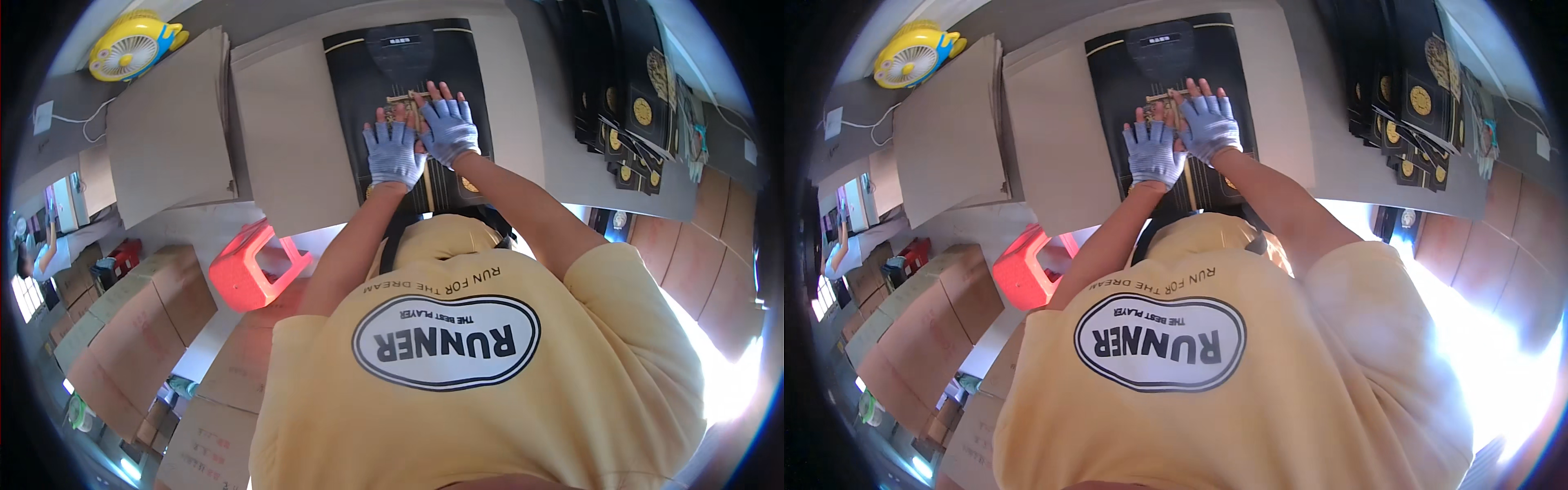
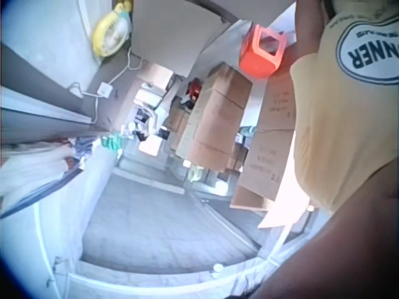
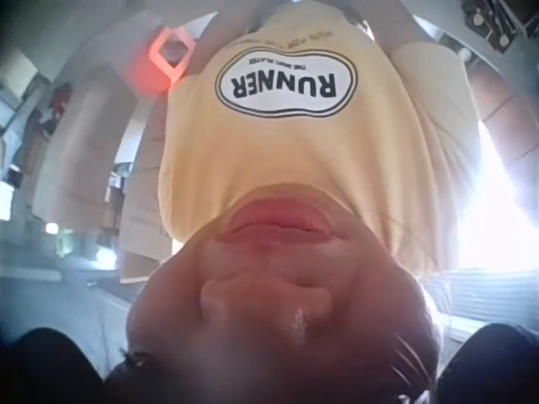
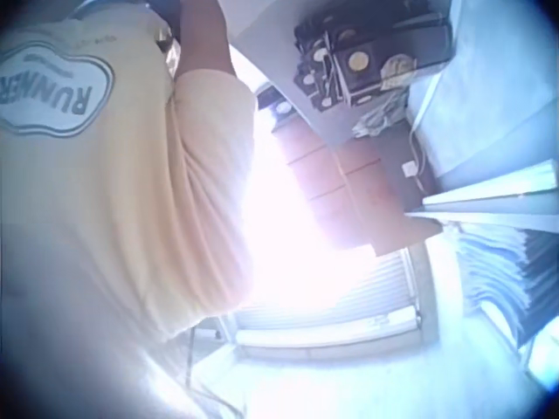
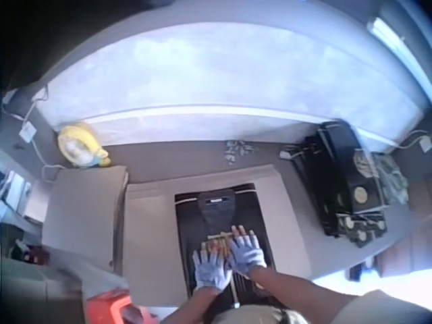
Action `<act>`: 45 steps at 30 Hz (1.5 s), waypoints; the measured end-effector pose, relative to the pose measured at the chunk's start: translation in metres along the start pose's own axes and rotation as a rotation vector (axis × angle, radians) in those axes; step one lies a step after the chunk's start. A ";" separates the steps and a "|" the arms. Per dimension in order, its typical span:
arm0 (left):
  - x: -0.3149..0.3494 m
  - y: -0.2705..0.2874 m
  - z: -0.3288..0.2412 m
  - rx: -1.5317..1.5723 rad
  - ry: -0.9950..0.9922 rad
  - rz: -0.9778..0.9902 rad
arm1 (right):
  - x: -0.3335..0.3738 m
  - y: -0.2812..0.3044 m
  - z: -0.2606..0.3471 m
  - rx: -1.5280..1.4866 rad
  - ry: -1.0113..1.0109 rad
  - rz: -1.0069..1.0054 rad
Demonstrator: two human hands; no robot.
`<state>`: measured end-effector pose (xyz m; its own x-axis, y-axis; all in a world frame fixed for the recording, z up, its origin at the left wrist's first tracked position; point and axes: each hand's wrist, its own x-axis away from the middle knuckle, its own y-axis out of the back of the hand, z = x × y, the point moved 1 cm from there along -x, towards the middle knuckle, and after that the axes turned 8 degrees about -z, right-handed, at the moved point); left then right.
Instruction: The person places a black decorative box onto a flat piece of cardboard on a table. They then fold the cardboard flaps over the box to wrap it. The person repeats this wrapping process for multiple identical boxes throughout the video.
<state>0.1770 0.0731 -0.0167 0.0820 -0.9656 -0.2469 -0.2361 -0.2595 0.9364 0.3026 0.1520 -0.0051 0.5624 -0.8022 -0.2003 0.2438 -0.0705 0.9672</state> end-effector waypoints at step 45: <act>0.068 0.045 0.069 -0.139 -0.212 0.202 | -0.001 -0.017 -0.007 0.051 0.039 -0.053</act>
<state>0.1049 -0.0052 -0.0090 -0.1595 -0.9835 -0.0856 -0.0914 -0.0716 0.9932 0.3033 0.1582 -0.0227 0.5799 -0.7731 -0.2568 0.2345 -0.1434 0.9615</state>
